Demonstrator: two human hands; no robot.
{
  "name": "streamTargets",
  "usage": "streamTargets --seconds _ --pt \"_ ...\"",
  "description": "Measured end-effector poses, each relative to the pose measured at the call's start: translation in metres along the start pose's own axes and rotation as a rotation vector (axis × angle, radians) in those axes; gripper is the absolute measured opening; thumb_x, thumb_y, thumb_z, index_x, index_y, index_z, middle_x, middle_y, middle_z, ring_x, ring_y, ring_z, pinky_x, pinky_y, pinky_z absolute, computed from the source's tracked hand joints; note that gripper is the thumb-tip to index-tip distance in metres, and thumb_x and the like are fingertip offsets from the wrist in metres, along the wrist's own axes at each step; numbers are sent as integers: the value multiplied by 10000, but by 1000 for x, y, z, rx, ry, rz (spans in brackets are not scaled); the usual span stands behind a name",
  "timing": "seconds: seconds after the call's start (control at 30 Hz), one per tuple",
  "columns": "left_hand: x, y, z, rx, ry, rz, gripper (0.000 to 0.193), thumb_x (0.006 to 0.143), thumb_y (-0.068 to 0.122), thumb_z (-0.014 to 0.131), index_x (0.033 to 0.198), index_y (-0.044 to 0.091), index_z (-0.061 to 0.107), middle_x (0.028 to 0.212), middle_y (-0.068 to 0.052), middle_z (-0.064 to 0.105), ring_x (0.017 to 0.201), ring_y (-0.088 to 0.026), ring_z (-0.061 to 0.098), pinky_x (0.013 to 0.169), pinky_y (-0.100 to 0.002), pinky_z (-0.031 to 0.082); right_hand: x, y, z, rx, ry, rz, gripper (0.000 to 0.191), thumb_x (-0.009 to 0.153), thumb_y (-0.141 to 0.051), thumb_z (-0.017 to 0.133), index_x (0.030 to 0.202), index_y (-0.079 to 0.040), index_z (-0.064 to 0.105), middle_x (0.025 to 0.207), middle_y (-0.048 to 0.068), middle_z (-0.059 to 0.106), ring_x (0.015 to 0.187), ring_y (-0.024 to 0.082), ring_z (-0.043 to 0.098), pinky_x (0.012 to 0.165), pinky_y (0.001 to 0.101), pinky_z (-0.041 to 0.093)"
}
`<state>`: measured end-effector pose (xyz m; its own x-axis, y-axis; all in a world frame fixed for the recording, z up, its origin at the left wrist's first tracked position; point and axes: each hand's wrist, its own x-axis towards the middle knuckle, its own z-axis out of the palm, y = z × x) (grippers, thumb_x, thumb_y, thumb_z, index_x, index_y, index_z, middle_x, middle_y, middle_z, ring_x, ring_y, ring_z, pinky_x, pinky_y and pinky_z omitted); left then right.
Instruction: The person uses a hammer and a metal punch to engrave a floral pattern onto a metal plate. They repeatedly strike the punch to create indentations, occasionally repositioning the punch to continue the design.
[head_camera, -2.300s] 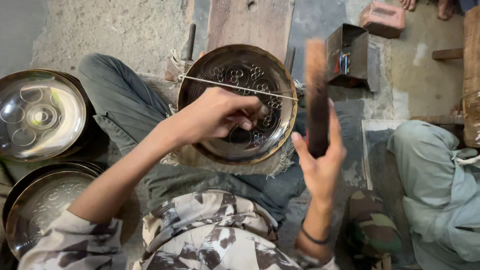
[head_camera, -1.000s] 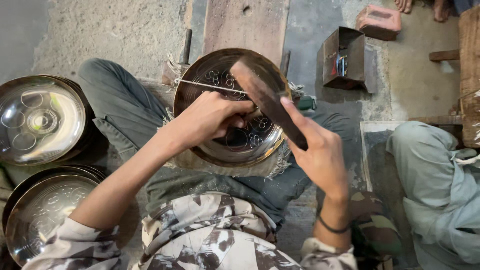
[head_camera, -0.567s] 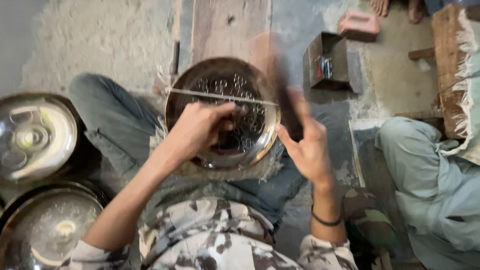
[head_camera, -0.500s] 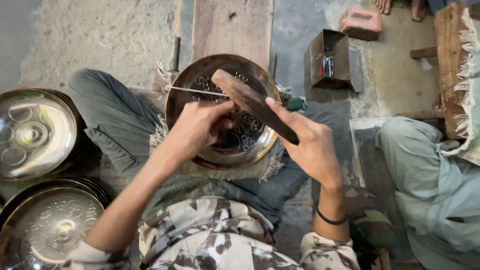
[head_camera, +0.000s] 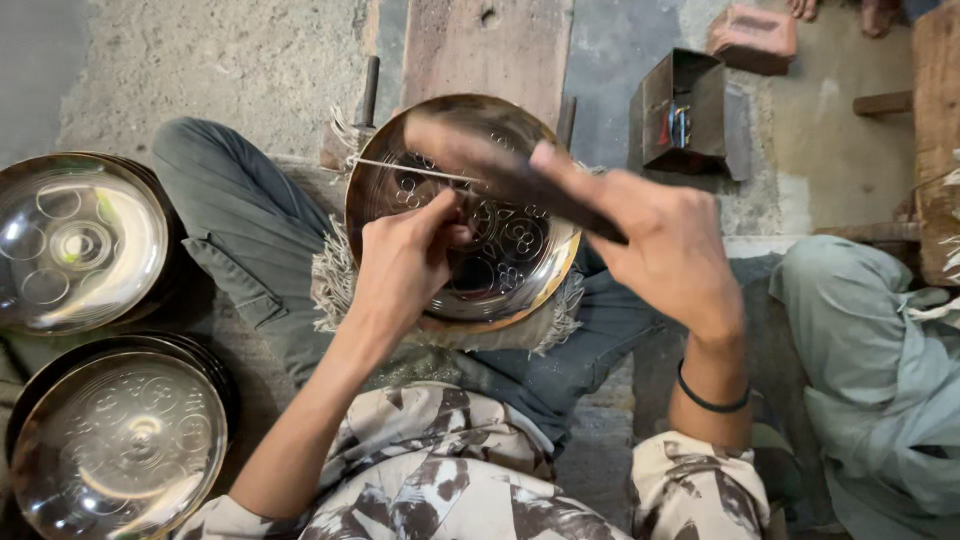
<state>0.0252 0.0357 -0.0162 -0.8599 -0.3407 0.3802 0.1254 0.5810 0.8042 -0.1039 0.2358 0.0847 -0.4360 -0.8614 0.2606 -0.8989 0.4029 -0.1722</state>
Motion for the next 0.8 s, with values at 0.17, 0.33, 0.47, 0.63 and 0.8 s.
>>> streamTargets --seconds 0.17,0.33,0.47,0.63,0.8 --pt "-8 1 6 48 76 -24 436 812 -144 625 1202 51 648 936 -138 755 864 -266 775 724 -347 588 11 -15 -9 159 -16 3 750 927 -130 773 1562 -332 431 806 88 677 634 251 671 616 391 523" --pt "-13 6 8 26 124 -64 472 779 -172 555 1192 41 634 944 -127 754 887 -250 790 736 -337 598 9 -7 -4 191 86 -3 794 942 -201 799 1590 -341 365 874 111 662 731 277 691 653 407 516" --pt "-16 10 9 79 172 -90 364 831 -119 636 1158 39 637 920 -133 759 873 -260 781 700 -344 581 15 -3 -2 33 3 -56 786 910 -237 829 1580 -335 431 877 123 690 705 309 687 663 437 534" --pt "-21 13 7 71 176 -224 405 821 -137 610 1173 55 667 874 -126 771 731 -218 764 642 -330 577 32 -10 0 56 -30 -118 696 1037 -233 723 1603 -373 343 1001 72 724 825 239 701 751 366 568" --pt "-25 12 5 31 187 -121 426 853 -150 565 1228 42 629 910 -127 745 928 -200 810 717 -313 599 38 -10 -2 -201 -392 -54 629 1067 -289 637 1604 -455 356 881 15 716 677 196 644 607 350 520"
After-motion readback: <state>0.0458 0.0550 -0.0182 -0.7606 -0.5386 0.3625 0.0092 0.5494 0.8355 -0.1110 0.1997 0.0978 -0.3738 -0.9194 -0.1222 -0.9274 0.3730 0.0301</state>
